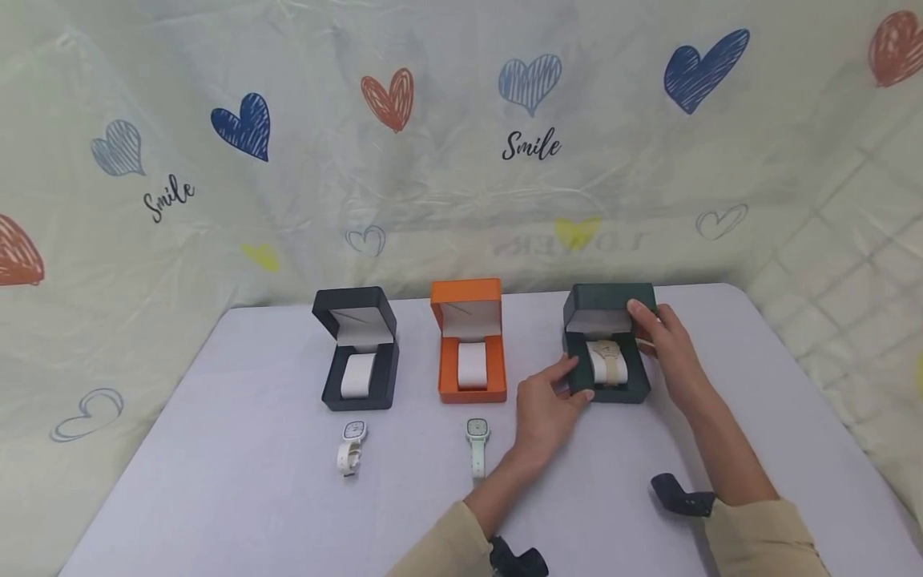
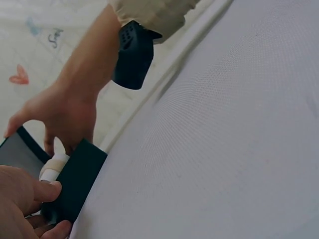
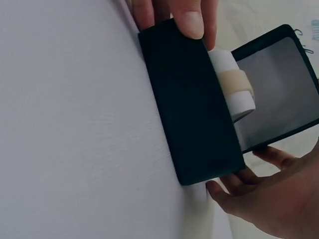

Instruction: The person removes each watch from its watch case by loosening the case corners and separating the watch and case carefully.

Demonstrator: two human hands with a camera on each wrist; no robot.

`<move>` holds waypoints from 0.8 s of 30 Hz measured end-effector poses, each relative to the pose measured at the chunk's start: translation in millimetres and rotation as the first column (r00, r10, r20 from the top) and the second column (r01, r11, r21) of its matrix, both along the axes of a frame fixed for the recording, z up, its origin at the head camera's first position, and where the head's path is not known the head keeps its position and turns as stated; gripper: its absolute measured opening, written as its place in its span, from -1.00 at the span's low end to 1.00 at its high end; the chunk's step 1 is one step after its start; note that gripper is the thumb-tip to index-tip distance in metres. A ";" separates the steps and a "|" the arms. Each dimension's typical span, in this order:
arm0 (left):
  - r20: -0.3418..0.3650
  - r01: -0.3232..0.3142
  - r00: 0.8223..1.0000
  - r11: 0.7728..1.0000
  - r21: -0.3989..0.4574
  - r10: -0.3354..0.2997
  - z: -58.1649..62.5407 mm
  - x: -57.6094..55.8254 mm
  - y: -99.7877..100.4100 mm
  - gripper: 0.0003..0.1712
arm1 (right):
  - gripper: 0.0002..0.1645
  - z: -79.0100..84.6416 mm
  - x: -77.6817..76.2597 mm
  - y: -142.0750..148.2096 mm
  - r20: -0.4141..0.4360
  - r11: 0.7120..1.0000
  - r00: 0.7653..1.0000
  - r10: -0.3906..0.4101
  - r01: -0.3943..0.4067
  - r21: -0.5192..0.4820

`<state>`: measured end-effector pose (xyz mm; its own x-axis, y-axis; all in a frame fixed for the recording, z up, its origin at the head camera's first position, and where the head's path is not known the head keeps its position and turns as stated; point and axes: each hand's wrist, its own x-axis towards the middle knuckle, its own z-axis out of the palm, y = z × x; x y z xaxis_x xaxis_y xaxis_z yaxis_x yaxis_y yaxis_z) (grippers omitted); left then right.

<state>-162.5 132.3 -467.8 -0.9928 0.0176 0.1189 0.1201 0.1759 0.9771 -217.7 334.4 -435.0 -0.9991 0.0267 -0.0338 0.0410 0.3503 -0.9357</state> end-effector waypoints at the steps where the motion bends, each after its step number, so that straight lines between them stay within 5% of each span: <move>1: 0.001 -0.001 1.000 1.000 0.004 0.001 -0.1 0.0 -0.1 -0.35 | -0.56 1.5 -0.7 -0.2 0.019 1.000 1.000 0.005 -0.005 0.002; 6: 0.007 -0.003 1.000 1.000 0.000 0.003 -1.0 -0.2 -0.6 -0.35 | -0.39 8.2 -6.4 -1.9 0.110 1.000 0.994 0.019 -0.019 0.001; 13: -0.003 -0.002 1.000 1.000 -0.010 0.002 -0.9 -1.0 -1.2 -0.35 | 0.17 17.4 -12.5 -6.5 0.196 0.998 0.979 0.053 -0.044 -0.052; 24: 0.028 -0.004 1.000 1.000 -0.025 0.004 1.0 -1.8 -1.5 -0.35 | 0.27 22.3 -14.1 -10.3 0.227 0.995 0.972 0.062 -0.043 -0.084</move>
<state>-164.3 130.8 -466.8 -0.9958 0.0164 0.0905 0.0919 0.2011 0.9752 -231.8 324.2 -412.8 -0.9643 -0.0375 -0.2621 0.2412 0.2838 -0.9281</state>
